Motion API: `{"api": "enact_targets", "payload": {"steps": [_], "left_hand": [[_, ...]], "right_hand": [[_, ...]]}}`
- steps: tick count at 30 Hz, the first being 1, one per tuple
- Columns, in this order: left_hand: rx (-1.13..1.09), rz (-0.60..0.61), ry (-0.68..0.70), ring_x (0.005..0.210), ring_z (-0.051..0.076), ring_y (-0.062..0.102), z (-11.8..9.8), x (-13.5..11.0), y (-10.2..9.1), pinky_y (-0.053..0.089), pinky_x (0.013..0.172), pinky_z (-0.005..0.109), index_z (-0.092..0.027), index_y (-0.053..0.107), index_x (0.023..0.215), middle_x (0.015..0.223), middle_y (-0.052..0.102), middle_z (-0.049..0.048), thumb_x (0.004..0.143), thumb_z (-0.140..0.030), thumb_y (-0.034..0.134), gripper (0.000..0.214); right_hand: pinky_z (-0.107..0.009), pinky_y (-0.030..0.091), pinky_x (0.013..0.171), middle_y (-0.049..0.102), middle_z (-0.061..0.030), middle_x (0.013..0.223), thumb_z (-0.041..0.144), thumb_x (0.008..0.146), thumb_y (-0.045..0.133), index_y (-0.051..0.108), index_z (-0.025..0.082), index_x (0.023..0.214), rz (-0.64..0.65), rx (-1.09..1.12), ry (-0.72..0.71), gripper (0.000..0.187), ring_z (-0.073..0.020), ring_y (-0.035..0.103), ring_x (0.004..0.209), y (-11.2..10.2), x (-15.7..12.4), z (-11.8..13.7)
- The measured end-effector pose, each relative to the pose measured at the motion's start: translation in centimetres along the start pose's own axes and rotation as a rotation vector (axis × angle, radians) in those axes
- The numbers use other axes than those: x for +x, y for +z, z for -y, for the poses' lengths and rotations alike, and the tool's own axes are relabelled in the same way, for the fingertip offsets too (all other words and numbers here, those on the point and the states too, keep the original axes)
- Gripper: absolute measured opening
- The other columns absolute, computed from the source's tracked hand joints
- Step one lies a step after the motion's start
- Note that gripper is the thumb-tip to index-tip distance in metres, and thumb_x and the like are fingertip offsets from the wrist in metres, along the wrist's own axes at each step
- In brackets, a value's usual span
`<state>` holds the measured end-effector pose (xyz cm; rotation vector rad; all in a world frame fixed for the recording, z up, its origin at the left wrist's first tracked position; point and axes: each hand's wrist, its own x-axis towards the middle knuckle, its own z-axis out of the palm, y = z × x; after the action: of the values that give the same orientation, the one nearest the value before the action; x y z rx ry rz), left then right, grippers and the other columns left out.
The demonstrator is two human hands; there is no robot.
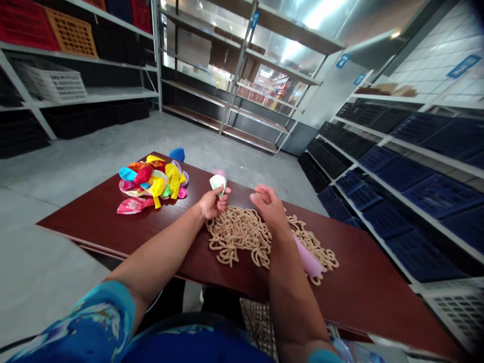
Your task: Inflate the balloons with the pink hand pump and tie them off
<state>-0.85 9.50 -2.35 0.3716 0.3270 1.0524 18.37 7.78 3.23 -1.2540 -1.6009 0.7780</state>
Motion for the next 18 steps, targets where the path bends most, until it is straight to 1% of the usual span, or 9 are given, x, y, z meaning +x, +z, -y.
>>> {"api": "enact_targets", "payload": {"steps": [2, 4, 6, 8, 10, 13, 16, 18], "left_hand": [[-0.11, -0.045, 0.07, 0.04, 0.006, 0.032, -0.4, 0.1, -0.2, 0.029, 0.038, 0.017, -0.015, 0.056, 0.083, 0.052, 0.034, -0.0038, 0.083, -0.034, 0.046, 0.02], [-0.192, -0.062, 0.135, 0.044, 0.008, 0.039, -0.7, 0.0, -0.2, 0.036, 0.043, 0.021, -0.016, 0.056, 0.086, 0.056, 0.041, -0.0013, 0.083, -0.035, 0.044, 0.023], [-0.249, -0.068, 0.169, 0.05, 0.01, 0.045, -1.0, -0.1, -0.2, 0.041, 0.048, 0.024, -0.014, 0.056, 0.086, 0.062, 0.047, 0.0016, 0.082, -0.031, 0.046, 0.02], [-0.282, -0.083, 0.188, 0.054, 0.011, 0.048, -1.1, -0.1, -0.2, 0.043, 0.052, 0.025, -0.013, 0.056, 0.083, 0.066, 0.051, 0.003, 0.078, -0.021, 0.048, 0.012], [-0.287, -0.106, 0.219, 0.056, 0.011, 0.05, -1.1, 0.0, -0.4, 0.044, 0.054, 0.025, -0.013, 0.055, 0.084, 0.068, 0.052, 0.003, 0.074, -0.01, 0.047, 0.013], [-0.272, -0.144, 0.28, 0.053, 0.009, 0.049, -1.0, 0.4, -0.8, 0.042, 0.053, 0.023, -0.014, 0.055, 0.087, 0.066, 0.052, 0.0014, 0.071, -0.002, 0.043, 0.024], [-0.262, -0.168, 0.308, 0.051, 0.008, 0.048, -0.9, 0.5, -1.0, 0.041, 0.052, 0.023, -0.015, 0.055, 0.089, 0.065, 0.051, 0.0007, 0.069, 0.002, 0.041, 0.03], [-0.264, -0.183, 0.307, 0.054, 0.009, 0.05, -0.9, 0.4, -1.0, 0.043, 0.055, 0.024, -0.015, 0.055, 0.089, 0.067, 0.053, 0.0014, 0.067, 0.003, 0.04, 0.032]], "right_hand": [[-0.036, 0.042, 0.083, 0.059, -0.0067, 0.11, 0.047, 0.07, 0.058, 0.054, 0.021, 0.107, -0.029, -0.306, -0.021, 0.045, -0.0201, 0.054, 0.099, -3.2, -0.8, -0.2], [-0.038, 0.038, 0.087, 0.058, -0.0102, 0.109, 0.048, 0.072, 0.055, 0.055, 0.019, 0.106, -0.054, -0.641, 0.001, 0.045, -0.0235, 0.052, 0.102, -6.3, -2.3, -1.1], [-0.041, 0.036, 0.087, 0.057, -0.0138, 0.11, 0.049, 0.072, 0.054, 0.056, 0.016, 0.105, -0.068, -0.942, 0.113, 0.047, -0.0275, 0.05, 0.104, -8.8, -4.2, -2.4], [-0.041, 0.036, 0.084, 0.056, -0.0152, 0.109, 0.051, 0.073, 0.052, 0.056, 0.016, 0.105, -0.006, -1.126, 0.237, 0.048, -0.0284, 0.051, 0.102, -10.4, -6.0, -3.9], [-0.036, 0.038, 0.08, 0.057, -0.0142, 0.106, 0.05, 0.073, 0.053, 0.056, 0.017, 0.103, 0.078, -1.179, 0.284, 0.046, -0.0256, 0.054, 0.097, -11.0, -7.4, -5.2], [-0.031, 0.039, 0.073, 0.059, -0.0125, 0.099, 0.043, 0.074, 0.053, 0.055, 0.017, 0.102, 0.148, -1.162, 0.258, 0.038, -0.0227, 0.056, 0.09, -11.1, -8.4, -6.3], [-0.032, 0.039, 0.069, 0.06, -0.0125, 0.095, 0.039, 0.075, 0.053, 0.054, 0.016, 0.103, 0.117, -1.163, 0.185, 0.035, -0.0234, 0.057, 0.085, -10.7, -8.4, -6.0], [-0.033, 0.04, 0.07, 0.06, -0.0126, 0.096, 0.036, 0.076, 0.052, 0.053, 0.016, 0.105, 0.07, -1.162, 0.087, 0.035, -0.024, 0.057, 0.085, -10.2, -8.3, -5.1]]}}
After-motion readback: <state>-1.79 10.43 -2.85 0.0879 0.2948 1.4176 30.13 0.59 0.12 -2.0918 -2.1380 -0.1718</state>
